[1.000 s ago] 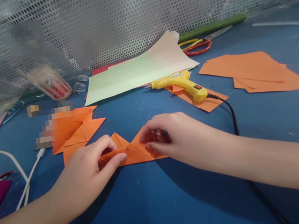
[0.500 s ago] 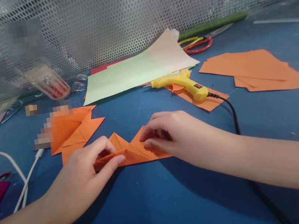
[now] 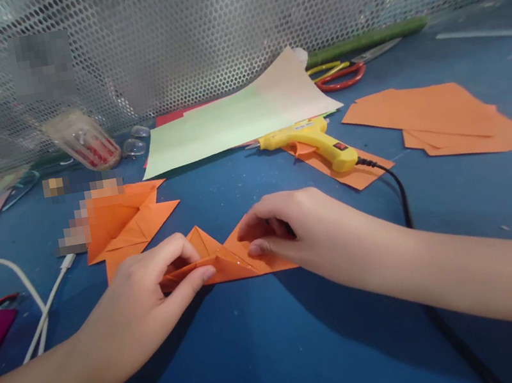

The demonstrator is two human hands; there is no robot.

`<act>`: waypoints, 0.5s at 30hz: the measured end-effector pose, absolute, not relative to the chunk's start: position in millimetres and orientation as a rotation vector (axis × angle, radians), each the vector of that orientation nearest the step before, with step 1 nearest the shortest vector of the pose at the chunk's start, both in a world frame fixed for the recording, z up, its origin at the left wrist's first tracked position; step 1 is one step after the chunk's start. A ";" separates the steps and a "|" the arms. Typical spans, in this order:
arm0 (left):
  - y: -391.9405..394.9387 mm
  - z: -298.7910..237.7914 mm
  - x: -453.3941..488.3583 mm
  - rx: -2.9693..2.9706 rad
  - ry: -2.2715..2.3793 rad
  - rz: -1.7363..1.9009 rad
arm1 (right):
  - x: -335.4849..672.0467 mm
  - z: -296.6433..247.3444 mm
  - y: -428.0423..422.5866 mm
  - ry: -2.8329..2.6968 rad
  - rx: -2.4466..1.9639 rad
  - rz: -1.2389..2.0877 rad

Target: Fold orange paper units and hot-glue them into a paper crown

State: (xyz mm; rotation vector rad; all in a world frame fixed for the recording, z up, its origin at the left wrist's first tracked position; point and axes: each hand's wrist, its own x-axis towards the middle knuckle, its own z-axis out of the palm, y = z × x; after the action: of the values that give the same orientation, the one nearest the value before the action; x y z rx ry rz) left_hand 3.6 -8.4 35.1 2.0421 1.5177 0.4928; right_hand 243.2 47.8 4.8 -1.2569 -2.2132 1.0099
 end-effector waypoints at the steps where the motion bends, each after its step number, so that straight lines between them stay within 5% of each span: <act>1: -8.2 34.8 3.6 2.041 1.513 0.496 | 243.4 5.1 47.5 -2.227 -1.266 1.040; 15: -8.9 34.5 3.2 2.072 1.523 0.475 | 243.5 12.4 44.3 -2.279 -1.252 1.054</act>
State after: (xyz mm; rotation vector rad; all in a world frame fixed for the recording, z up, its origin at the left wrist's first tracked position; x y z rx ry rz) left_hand 3.2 -8.9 34.5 2.0719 1.5235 0.4751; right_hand 243.5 44.3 12.4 -1.2521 -2.2786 1.0537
